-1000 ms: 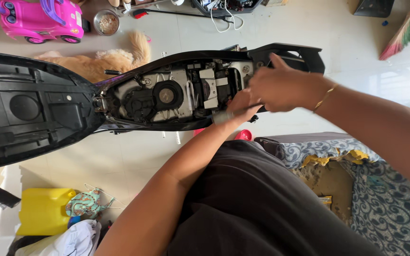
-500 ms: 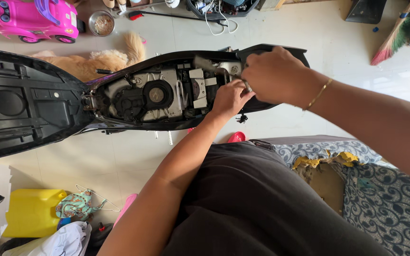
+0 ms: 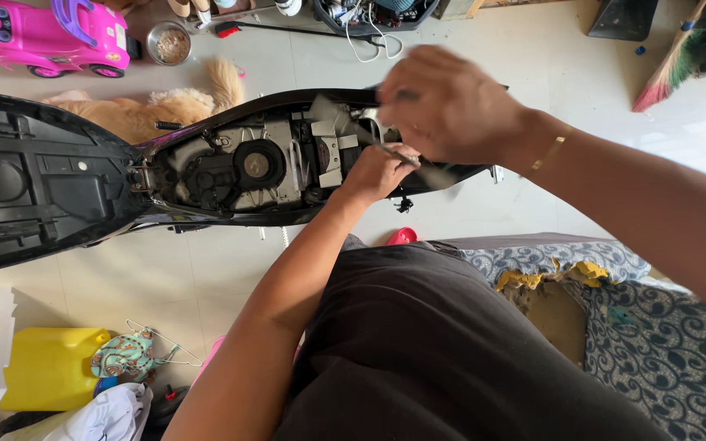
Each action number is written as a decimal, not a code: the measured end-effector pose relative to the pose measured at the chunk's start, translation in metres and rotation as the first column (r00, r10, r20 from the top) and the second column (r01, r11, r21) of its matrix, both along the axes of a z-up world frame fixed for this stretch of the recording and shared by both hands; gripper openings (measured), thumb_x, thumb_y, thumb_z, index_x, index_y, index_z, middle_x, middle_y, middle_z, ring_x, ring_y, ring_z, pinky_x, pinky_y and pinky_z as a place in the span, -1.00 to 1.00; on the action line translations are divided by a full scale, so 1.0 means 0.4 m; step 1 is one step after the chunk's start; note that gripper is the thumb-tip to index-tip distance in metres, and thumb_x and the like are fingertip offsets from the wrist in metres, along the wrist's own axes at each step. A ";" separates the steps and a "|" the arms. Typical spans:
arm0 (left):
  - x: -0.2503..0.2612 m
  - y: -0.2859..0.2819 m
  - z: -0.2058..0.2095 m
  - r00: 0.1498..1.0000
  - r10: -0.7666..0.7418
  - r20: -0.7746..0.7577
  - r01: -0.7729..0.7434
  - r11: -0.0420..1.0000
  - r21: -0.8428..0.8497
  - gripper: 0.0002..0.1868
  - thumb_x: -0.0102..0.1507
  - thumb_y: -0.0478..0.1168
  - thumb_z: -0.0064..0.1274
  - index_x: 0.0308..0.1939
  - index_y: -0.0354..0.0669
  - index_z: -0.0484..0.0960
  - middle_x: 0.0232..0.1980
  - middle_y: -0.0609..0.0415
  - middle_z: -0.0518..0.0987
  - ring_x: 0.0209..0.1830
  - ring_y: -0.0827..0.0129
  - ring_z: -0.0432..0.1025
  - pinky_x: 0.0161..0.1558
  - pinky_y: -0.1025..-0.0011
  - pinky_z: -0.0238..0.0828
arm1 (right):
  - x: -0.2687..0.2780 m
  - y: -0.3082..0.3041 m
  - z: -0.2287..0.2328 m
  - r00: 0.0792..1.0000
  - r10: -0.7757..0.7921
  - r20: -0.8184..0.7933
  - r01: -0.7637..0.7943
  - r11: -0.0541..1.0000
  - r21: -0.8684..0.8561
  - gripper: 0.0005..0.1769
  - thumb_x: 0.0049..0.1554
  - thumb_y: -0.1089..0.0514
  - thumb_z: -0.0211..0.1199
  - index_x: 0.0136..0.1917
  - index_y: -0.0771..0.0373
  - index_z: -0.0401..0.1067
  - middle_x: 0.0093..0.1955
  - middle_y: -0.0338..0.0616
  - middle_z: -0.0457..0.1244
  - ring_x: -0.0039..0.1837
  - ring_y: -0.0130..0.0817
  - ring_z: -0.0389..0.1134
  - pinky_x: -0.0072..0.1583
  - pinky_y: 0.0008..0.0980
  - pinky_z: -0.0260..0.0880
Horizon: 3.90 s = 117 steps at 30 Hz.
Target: The person uses a socket wrench to loosen and remove bolts from the rear section of a motorcycle. They detach a black plastic cover and set it aside, then continue to remove additional fasteners from the exposed frame.
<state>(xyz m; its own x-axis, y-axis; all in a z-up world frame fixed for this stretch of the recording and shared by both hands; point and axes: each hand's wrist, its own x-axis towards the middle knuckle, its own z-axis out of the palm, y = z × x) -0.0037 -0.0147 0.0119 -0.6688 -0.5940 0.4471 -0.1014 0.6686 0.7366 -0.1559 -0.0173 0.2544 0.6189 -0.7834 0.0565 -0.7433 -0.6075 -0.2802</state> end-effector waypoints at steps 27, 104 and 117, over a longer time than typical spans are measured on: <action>-0.050 0.038 -0.019 0.894 0.292 0.340 -0.346 0.932 0.109 -0.84 0.18 -0.15 0.13 -0.24 -0.13 0.64 -0.32 0.01 0.66 -0.31 0.09 0.56 -0.35 0.15 0.46 | 0.101 0.026 -0.053 0.656 0.215 -0.724 -0.215 0.972 0.094 -0.90 -0.06 0.03 0.40 -0.24 0.03 0.59 0.01 -0.33 0.31 0.21 -0.25 0.27 0.28 -0.19 0.18; -0.036 0.019 -0.020 0.922 0.283 0.264 -0.274 0.959 -0.071 -0.78 0.19 -0.09 0.26 -0.33 -0.14 0.65 -0.51 0.05 0.59 -0.52 0.13 0.53 -0.50 0.25 0.41 | 0.088 -0.005 -0.012 0.653 0.136 -0.745 -0.341 0.931 -0.128 -0.83 0.02 -0.21 0.37 -0.32 -0.22 0.55 0.03 -0.38 0.31 0.23 -0.24 0.38 0.39 0.06 0.32; -0.026 0.013 0.017 0.934 0.287 0.213 -0.260 0.955 -0.144 -0.67 0.15 -0.02 0.28 -0.52 -0.16 0.58 -0.56 0.00 0.56 -0.53 0.09 0.51 -0.51 0.19 0.37 | 0.093 -0.032 -0.041 0.932 0.138 -0.336 0.006 0.919 0.394 -0.79 -0.15 0.04 0.35 -0.20 0.08 0.61 -0.25 -0.14 0.37 -0.06 -0.08 0.44 -0.02 0.00 0.45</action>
<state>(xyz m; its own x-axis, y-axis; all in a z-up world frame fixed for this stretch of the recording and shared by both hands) -0.0143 -0.0093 0.0186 -0.5795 -0.7235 0.3752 -0.4490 0.6676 0.5938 -0.1185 -0.0303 0.2379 0.5922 -0.6555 -0.4686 -0.7982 -0.5570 -0.2295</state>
